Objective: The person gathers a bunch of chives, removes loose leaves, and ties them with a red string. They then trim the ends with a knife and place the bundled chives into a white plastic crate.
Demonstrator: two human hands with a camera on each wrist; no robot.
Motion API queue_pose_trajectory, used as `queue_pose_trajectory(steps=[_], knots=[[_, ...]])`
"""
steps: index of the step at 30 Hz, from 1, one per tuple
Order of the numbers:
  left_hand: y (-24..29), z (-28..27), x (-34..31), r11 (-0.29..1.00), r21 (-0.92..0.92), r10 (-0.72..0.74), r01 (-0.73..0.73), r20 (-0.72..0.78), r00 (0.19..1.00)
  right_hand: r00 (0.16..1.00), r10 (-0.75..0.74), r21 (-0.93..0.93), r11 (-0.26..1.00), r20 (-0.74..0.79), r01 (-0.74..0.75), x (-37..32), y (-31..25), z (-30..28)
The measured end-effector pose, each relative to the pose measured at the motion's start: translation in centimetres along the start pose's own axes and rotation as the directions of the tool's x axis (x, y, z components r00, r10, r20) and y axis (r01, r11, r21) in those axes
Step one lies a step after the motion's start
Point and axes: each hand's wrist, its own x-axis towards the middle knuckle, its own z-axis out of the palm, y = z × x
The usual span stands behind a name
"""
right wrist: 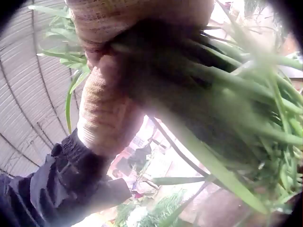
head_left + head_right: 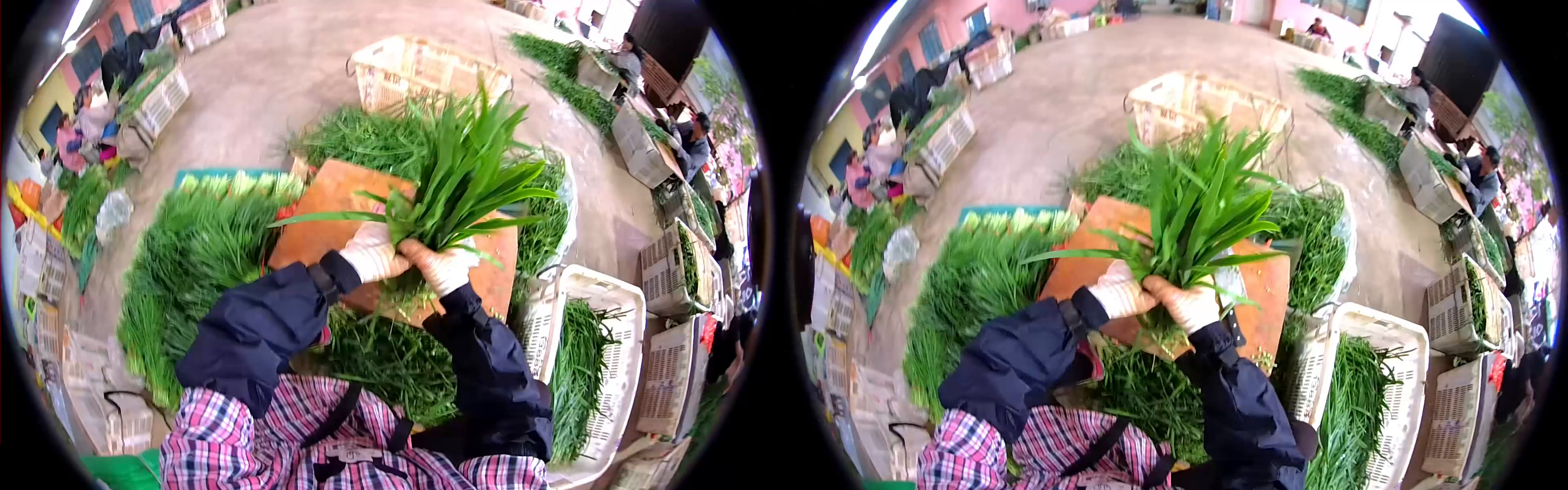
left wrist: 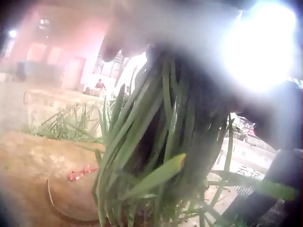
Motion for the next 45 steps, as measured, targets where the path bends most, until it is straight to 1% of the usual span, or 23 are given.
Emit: queue_pose_trajectory(steps=[1, 2, 3, 5, 6, 7, 10, 11, 13, 14, 17, 20, 23, 27, 29, 31, 33, 35, 36, 40, 41, 43, 45], knots=[[-0.6, -1.6, 0.8, 0.941, -0.336, 0.009, 0.052, 0.179, 0.984, 0.995, 0.097, -0.026, 0.995, 0.034, -0.096, 0.0, -0.3, -0.2], [-1.3, -3.3, 1.7, 0.734, -0.639, 0.018, 0.231, 0.357, 0.934, 0.995, 0.095, 0.032, 0.995, 0.031, -0.096, -0.1, -0.2, -0.4], [-1.9, -4.9, 2.5, 0.486, -0.754, 0.026, 0.442, 0.518, 0.855, 0.995, 0.095, 0.089, 0.991, 0.027, -0.097, -0.1, 0.2, -0.6], [-3.0, -7.0, 3.2, 0.558, -0.791, 0.039, 0.251, 0.326, 0.944, 0.999, 0.028, 0.104, 0.994, 0.041, -0.032, -0.6, 0.1, -1.3], [-3.6, -8.1, 3.4, 0.27, -0.912, 0.077, 0.308, 0.339, 0.938, 0.994, 0.069, 0.137, 0.987, 0.087, -0.08, -1.1, -0.4, -1.8], [-4.2, -9.2, 3.8, -0.043, -0.933, 0.115, 0.357, 0.351, 0.929, 0.984, 0.11, 0.167, 0.977, 0.137, -0.132, -1.6, -0.8, -2.0], [-5.0, -12.2, 2.7, -0.518, -0.68, 0.178, 0.518, 0.507, 0.843, 0.978, -0.018, 0.253, 0.967, 0.21, -0.036, -3.4, -1.3, -1.3], [-5.3, -13.8, 3.3, -0.499, -0.73, 0.117, 0.466, 0.477, 0.871, 0.969, -0.004, 0.203, 0.978, 0.248, -0.048, -4.7, -3.9, -0.1], [-5.3, -12.0, 0.8, -0.627, -0.545, 0.217, 0.557, 0.564, 0.797, 0.873, 0.088, 0.143, 0.974, 0.48, -0.177, -3.8, -0.2, -1.6], [-5.3, -11.9, 0.0, -0.682, -0.484, 0.227, 0.548, 0.572, 0.788, 0.916, 0.112, 0.149, 0.972, 0.384, -0.182, -6.3, -3.8, 0.0], [-4.6, -17.4, 1.9, -0.844, -0.377, 0.143, 0.382, 0.528, 0.837, 0.761, 0.152, 0.123, 0.949, 0.631, -0.292, -6.2, -0.9, 0.4], [-4.0, -18.1, 0.7, -0.689, -0.501, 0.166, 0.524, 0.594, 0.787, 0.797, 0.172, 0.095, 0.956, 0.579, -0.276, -8.1, -0.5, 0.5], [-2.8, -19.2, -0.9, -0.665, -0.557, 0.062, 0.498, 0.623, 0.78, 0.779, 0.15, 0.023, 0.978, 0.608, -0.206, -9.7, 0.7, 1.0], [-3.7, -21.2, -2.3, -0.759, -0.455, -0.031, 0.466, 0.74, 0.672, 0.84, 0.143, -0.205, 0.978, 0.524, -0.038, -11.8, 5.7, -0.7], [-5.8, -21.1, -4.1, -0.771, -0.419, -0.071, 0.479, 0.805, 0.589, 0.877, 0.148, -0.469, 0.878, 0.456, 0.095, -13.9, 7.2, -1.9], [-8.4, -20.7, -5.8, -0.906, -0.178, 0.031, 0.385, 0.877, 0.48, 0.878, 0.316, -0.576, 0.815, 0.359, -0.058, -16.2, 7.2, -2.4], [-10.5, -20.4, -7.0, -0.944, -0.163, 0.03, 0.286, 0.823, 0.567, 0.924, 0.286, -0.719, 0.695, 0.253, -0.018, -17.4, 10.3, -2.7], [-11.5, -20.0, -8.1, -0.958, -0.261, -0.155, 0.122, 0.823, 0.547, 0.934, 0.285, -0.634, 0.769, 0.216, -0.088, -17.8, 11.4, -2.3], [-12.4, -20.0, -8.6, -0.953, -0.281, -0.17, 0.113, 0.805, 0.568, 0.852, 0.473, -0.426, 0.834, 0.224, -0.351, -17.7, 11.7, -2.3], [-15.1, -20.7, -10.2, -0.971, -0.238, -0.184, 0.021, 0.804, 0.565, 0.875, 0.364, -0.278, 0.919, 0.318, -0.281, -19.1, 6.4, -3.4], [-15.4, -20.9, -10.5, -0.978, -0.206, -0.151, 0.04, 0.826, 0.543, 0.935, 0.248, -0.361, 0.921, 0.253, -0.147, -19.7, 6.2, -4.1], [-16.2, -20.0, -11.6, -0.952, -0.307, -0.25, -0.008, 0.759, 0.602, 0.906, 0.187, -0.448, 0.894, 0.378, 0.002, -20.2, 5.5, -6.2], [-16.3, -19.5, -11.4, -0.931, -0.363, -0.299, -0.044, 0.686, 0.664, 0.873, 0.328, -0.682, 0.731, 0.362, 0.008, -20.4, 3.8, -7.4]])
